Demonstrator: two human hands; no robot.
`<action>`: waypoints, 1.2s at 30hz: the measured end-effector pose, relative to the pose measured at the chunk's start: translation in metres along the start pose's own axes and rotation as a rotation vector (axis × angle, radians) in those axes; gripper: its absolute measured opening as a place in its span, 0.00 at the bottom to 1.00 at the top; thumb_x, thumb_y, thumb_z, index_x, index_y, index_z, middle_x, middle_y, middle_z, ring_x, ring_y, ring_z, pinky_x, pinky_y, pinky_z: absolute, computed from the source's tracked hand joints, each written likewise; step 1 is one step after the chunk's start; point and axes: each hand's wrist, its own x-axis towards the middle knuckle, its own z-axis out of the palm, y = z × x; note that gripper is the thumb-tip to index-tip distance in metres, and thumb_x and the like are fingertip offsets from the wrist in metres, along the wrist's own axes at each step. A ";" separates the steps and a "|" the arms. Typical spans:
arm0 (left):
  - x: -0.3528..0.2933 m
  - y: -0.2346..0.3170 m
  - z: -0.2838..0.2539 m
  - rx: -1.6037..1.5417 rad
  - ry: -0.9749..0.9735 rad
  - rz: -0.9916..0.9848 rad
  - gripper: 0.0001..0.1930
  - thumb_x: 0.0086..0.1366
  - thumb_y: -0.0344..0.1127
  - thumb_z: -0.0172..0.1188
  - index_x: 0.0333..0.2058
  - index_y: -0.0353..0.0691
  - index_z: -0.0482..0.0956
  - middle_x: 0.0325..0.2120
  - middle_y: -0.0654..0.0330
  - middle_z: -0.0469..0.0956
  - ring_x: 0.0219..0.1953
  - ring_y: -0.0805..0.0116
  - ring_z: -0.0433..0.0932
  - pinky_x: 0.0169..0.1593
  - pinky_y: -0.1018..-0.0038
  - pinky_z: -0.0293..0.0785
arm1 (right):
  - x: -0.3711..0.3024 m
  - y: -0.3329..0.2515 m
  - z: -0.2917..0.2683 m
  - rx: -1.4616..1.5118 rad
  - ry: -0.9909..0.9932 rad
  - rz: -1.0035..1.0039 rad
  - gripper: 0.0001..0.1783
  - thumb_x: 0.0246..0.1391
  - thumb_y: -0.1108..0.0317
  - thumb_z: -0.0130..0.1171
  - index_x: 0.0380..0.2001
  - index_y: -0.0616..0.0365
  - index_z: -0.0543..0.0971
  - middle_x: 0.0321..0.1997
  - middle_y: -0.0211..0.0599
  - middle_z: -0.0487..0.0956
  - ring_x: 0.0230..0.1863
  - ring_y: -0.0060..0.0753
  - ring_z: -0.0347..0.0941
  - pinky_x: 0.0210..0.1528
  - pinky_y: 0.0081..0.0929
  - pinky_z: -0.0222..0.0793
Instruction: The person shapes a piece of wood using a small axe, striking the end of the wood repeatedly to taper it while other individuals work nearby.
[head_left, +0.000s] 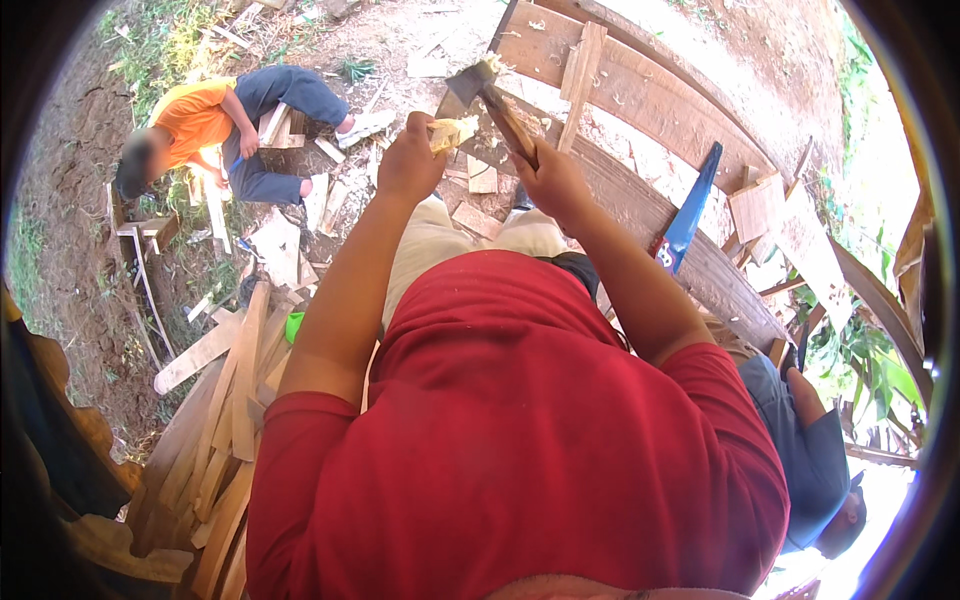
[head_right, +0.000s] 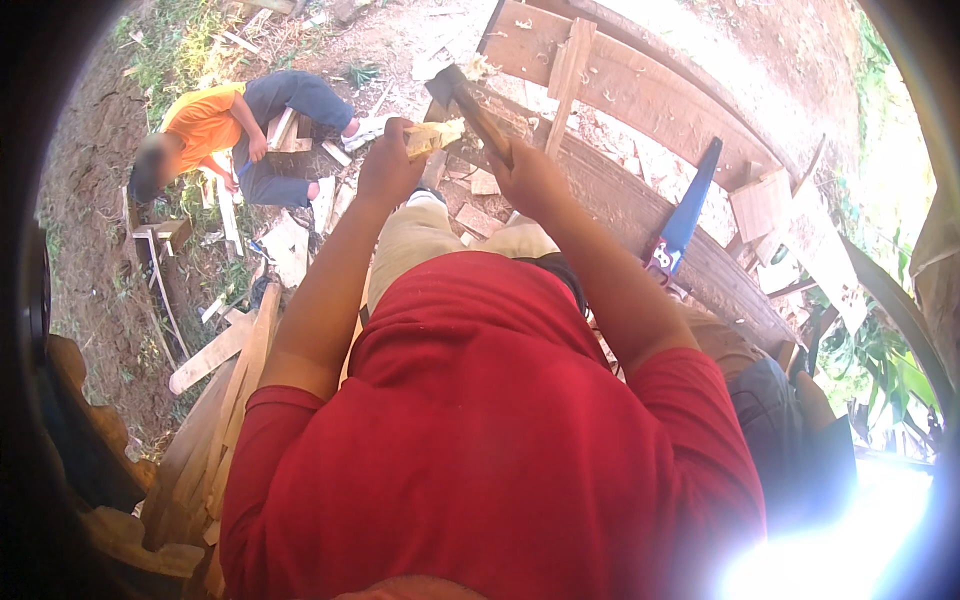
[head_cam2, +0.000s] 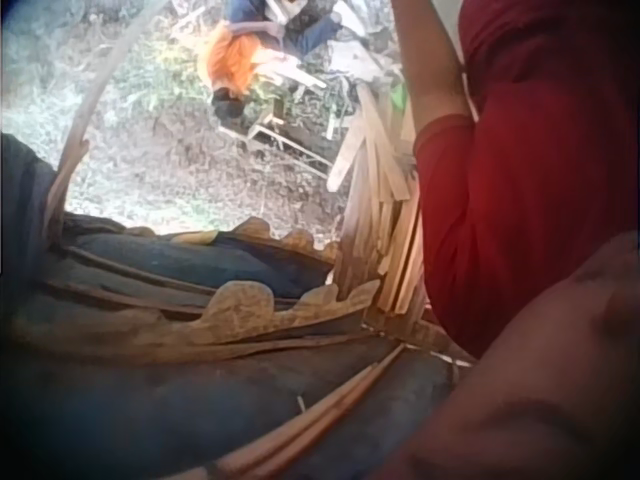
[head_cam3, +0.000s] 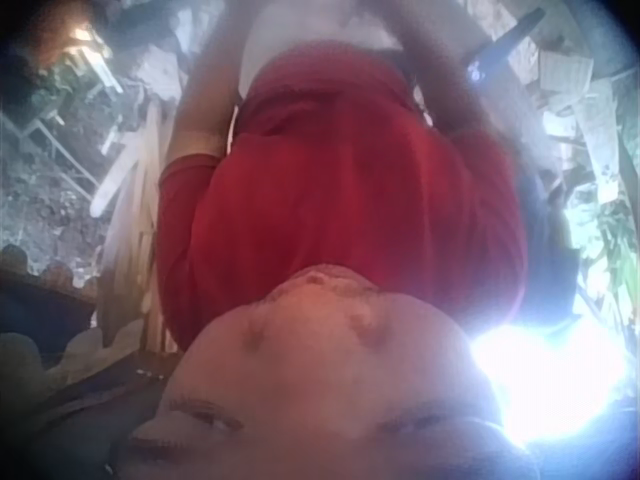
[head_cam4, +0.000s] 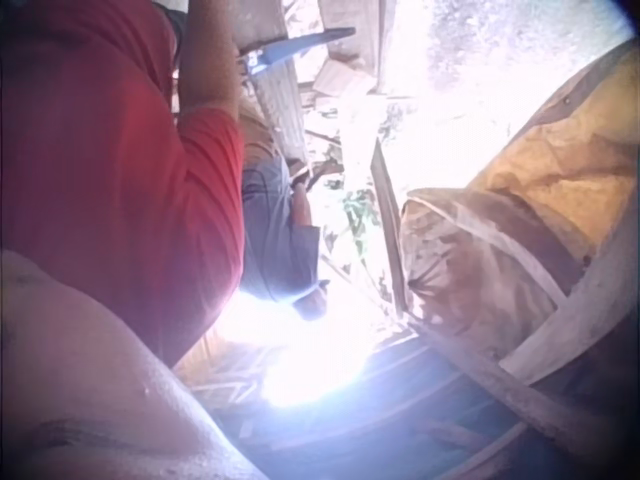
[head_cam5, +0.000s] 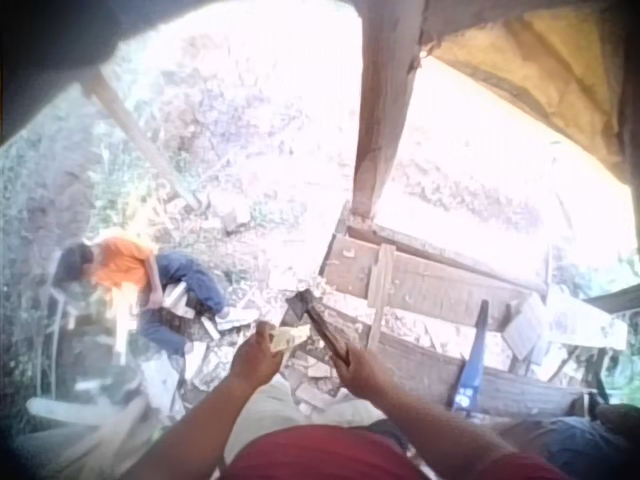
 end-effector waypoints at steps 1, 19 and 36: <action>0.000 0.000 0.000 -0.007 0.006 0.000 0.29 0.66 0.39 0.71 0.59 0.42 0.65 0.46 0.39 0.84 0.48 0.35 0.84 0.51 0.46 0.80 | 0.003 0.006 0.001 -0.048 -0.033 -0.005 0.21 0.69 0.50 0.60 0.48 0.58 0.82 0.40 0.58 0.86 0.43 0.66 0.83 0.47 0.59 0.76; 0.000 -0.001 0.002 -0.035 0.009 -0.009 0.29 0.66 0.38 0.70 0.60 0.41 0.66 0.45 0.38 0.84 0.49 0.34 0.84 0.52 0.46 0.78 | 0.008 -0.003 -0.003 0.072 0.008 0.066 0.22 0.71 0.50 0.59 0.45 0.62 0.82 0.35 0.56 0.85 0.39 0.62 0.84 0.45 0.56 0.76; -0.003 -0.005 0.002 -0.041 0.001 0.013 0.30 0.65 0.37 0.71 0.60 0.40 0.67 0.45 0.40 0.83 0.50 0.36 0.83 0.52 0.48 0.78 | 0.011 -0.014 -0.013 -0.092 -0.052 0.061 0.23 0.70 0.48 0.58 0.46 0.62 0.81 0.40 0.60 0.86 0.45 0.66 0.84 0.50 0.61 0.76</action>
